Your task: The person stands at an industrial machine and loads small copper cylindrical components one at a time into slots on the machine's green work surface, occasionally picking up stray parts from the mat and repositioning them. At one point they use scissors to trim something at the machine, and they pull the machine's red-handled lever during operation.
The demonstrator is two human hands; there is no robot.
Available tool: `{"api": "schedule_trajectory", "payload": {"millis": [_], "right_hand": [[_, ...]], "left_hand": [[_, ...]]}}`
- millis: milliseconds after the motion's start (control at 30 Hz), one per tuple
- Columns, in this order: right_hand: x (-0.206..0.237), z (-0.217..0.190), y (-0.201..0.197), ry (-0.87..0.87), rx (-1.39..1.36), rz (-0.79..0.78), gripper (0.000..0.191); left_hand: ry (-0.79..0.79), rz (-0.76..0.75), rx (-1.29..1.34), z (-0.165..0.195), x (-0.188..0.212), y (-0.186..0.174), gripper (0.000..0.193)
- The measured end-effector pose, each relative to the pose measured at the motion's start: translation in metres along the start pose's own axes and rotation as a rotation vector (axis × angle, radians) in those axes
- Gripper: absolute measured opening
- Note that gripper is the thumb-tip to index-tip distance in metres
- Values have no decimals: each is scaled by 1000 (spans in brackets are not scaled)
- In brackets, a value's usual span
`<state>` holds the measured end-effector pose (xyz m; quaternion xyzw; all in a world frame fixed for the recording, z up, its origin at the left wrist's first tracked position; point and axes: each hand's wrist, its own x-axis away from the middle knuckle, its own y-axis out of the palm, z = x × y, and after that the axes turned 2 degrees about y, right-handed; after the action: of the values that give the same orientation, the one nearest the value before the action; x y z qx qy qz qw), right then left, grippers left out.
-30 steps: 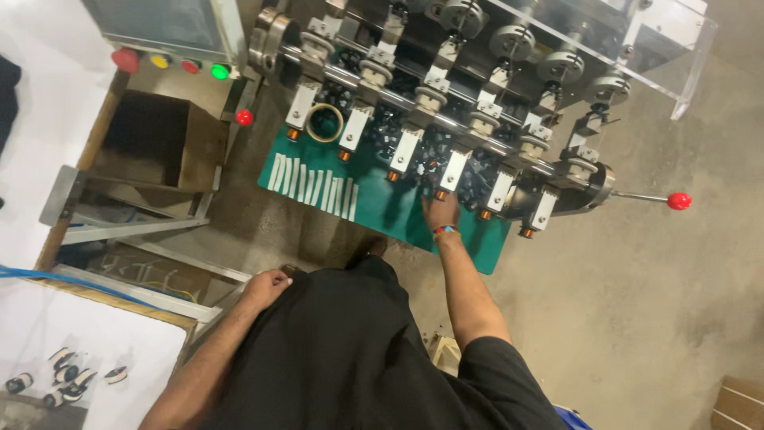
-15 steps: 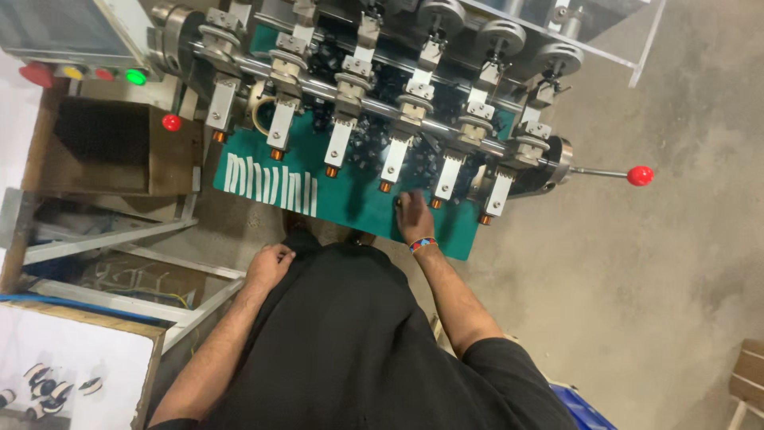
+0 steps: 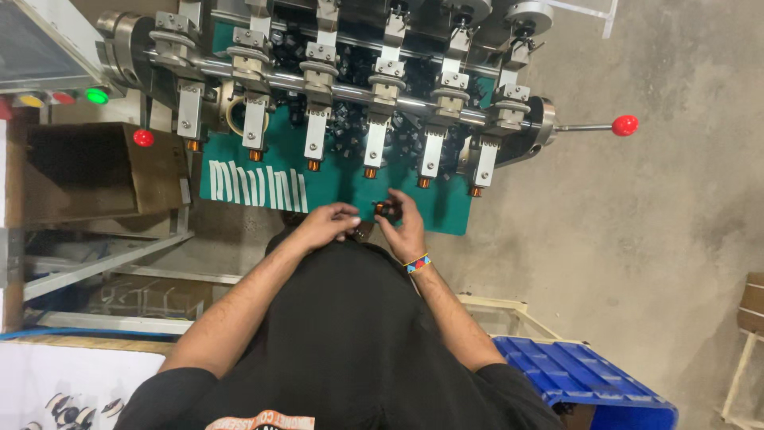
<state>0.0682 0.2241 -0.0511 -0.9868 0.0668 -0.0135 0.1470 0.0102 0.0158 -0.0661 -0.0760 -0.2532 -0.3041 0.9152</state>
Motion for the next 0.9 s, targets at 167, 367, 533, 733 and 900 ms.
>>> {"api": "schedule_trajectory", "payload": {"millis": [167,367,533,733,900], "right_hand": [[7,-16,3,-141,63,-43,51],[8,-14,-3,-27,-293,-252,37],[5,-26,-8,2,-503,-393,40],[-4,-34,-9,-45,-344,-365,25],[-6,-15,-8,167,-362,-311,20]], "left_hand": [[-202,-146,519,21,-7,1,50],[-245,-375,772,17,8,-17,39],[-200,-417,936,2,17,-11,35],[-121,-325,934,0,28,-8,37],[-88,-238,891,12,36,-13,36]]}}
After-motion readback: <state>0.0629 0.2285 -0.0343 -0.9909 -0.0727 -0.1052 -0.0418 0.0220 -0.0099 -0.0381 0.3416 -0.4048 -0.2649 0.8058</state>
